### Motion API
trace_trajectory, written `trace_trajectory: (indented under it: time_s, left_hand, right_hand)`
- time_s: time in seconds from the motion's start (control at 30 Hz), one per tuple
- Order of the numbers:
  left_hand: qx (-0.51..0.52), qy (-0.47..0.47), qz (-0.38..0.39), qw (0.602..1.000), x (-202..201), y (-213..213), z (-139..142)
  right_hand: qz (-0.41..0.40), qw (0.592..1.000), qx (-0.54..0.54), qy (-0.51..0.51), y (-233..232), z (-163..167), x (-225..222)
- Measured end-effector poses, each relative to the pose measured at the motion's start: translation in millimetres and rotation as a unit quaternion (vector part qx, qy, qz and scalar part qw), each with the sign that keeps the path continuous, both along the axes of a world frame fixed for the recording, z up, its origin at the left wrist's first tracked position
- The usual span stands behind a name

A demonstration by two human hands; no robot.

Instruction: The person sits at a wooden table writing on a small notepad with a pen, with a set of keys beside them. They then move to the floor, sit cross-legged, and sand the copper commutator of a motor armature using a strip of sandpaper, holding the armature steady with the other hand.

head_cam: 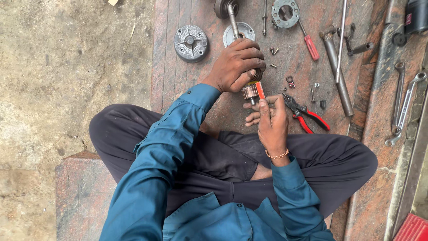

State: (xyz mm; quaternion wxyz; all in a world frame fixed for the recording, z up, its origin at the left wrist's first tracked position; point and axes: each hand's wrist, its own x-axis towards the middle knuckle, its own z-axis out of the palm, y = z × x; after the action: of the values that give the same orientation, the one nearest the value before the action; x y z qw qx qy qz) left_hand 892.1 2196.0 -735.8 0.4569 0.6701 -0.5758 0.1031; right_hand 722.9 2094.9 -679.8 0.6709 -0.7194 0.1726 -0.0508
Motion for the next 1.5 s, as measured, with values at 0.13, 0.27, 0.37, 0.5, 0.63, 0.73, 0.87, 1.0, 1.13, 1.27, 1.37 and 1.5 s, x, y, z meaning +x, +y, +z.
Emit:
trace_trajectory:
  time_s: [0.13, 0.27, 0.37, 0.5, 0.63, 0.73, 0.87, 1.0, 1.13, 1.27, 1.37, 1.5]
  left_hand:
    - [0.015, 0.033, -0.014, 0.999, 2, 1, 9]
    - [0.057, 0.050, -0.030, 0.997, 10, 2, 13]
    - [0.072, 0.061, -0.023, 0.995, 13, 2, 12]
    - [0.085, 0.060, -0.008, 0.995, 15, -3, 8]
    - [0.080, 0.055, 0.011, 0.995, 17, -7, 3]
    - [0.086, 0.054, 0.027, 0.994, 19, -8, 2]
    - [0.079, 0.067, 0.042, 0.994, 19, -9, 1]
    - [0.070, 0.049, 0.051, 0.995, 19, -10, -1]
    - [0.062, 0.051, 0.052, 0.995, 20, -10, -3]
    - [0.053, 0.050, 0.057, 0.996, 18, -9, -1]
    - [0.057, 0.057, 0.059, 0.995, 16, -8, 3]
    - [0.058, 0.066, 0.057, 0.994, 16, -5, 8]
  right_hand:
    - [-0.001, 0.999, -0.029, 0.031, 6, 20, 4]
    - [-0.027, 0.980, -0.185, 0.069, 9, 36, -3]
    - [-0.021, 0.945, -0.321, 0.058, 13, 42, -10]
    - [-0.030, 0.916, -0.392, 0.082, 20, 42, -12]
    - [-0.038, 0.892, -0.444, 0.074, 29, 40, -12]
    - [-0.030, 0.878, -0.474, 0.059, 37, 40, -14]
    - [-0.022, 0.874, -0.484, 0.025, 46, 42, -11]
    - [-0.032, 0.854, -0.515, 0.067, 53, 44, -3]
    - [-0.031, 0.851, -0.524, 0.011, 62, 45, 1]
    - [-0.055, 0.860, -0.507, -0.004, 68, 50, 4]
    - [-0.105, 0.906, -0.395, 0.107, 70, 57, 11]
    - [-0.064, 0.888, -0.456, 0.010, 74, 65, 23]
